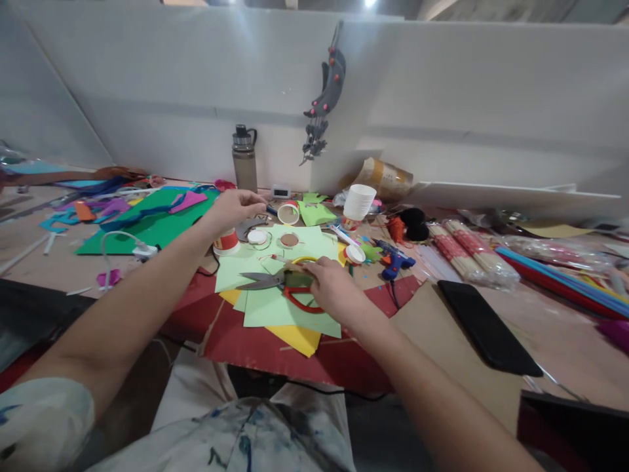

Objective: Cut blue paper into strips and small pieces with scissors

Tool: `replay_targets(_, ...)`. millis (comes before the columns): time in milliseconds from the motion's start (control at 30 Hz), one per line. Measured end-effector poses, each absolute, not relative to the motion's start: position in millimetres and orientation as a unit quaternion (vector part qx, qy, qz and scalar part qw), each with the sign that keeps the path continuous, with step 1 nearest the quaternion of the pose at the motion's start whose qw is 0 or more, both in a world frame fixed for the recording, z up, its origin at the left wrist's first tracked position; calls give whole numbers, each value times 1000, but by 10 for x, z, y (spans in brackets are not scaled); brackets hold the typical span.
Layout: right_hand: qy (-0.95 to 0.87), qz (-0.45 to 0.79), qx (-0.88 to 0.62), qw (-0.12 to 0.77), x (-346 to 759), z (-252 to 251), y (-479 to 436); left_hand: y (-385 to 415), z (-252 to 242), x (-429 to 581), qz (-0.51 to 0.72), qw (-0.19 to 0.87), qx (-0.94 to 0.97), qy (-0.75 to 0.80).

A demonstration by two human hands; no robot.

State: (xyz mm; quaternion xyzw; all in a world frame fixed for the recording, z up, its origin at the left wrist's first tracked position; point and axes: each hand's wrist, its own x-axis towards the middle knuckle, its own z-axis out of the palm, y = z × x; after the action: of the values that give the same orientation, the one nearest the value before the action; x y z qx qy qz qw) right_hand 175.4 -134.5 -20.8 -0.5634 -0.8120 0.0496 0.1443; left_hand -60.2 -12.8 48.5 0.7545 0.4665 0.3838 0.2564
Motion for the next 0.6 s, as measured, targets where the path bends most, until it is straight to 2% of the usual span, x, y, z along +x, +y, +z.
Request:
replay_targets(133,-771,-21,-621,141,1918,-155,-1228,-136,441,-621,397,266,745,466)
replay_targets(233,-747,-94,-649,110,2039,-213,-1152,-53,512,-747,481,254,702,458)
replay_targets(400,-717,-70,-693,26,2091,-323,-1176,73,866,-1147,614,235,618,431)
replay_targets(500,-740,-69,-663,85,2021,-293,-1244,10,1028,-1291,643,209,603,423)
replay_targets(600,-824,-21,-543,161,1911,-281,-1296,-105,1013,-1262,645,201,612,411)
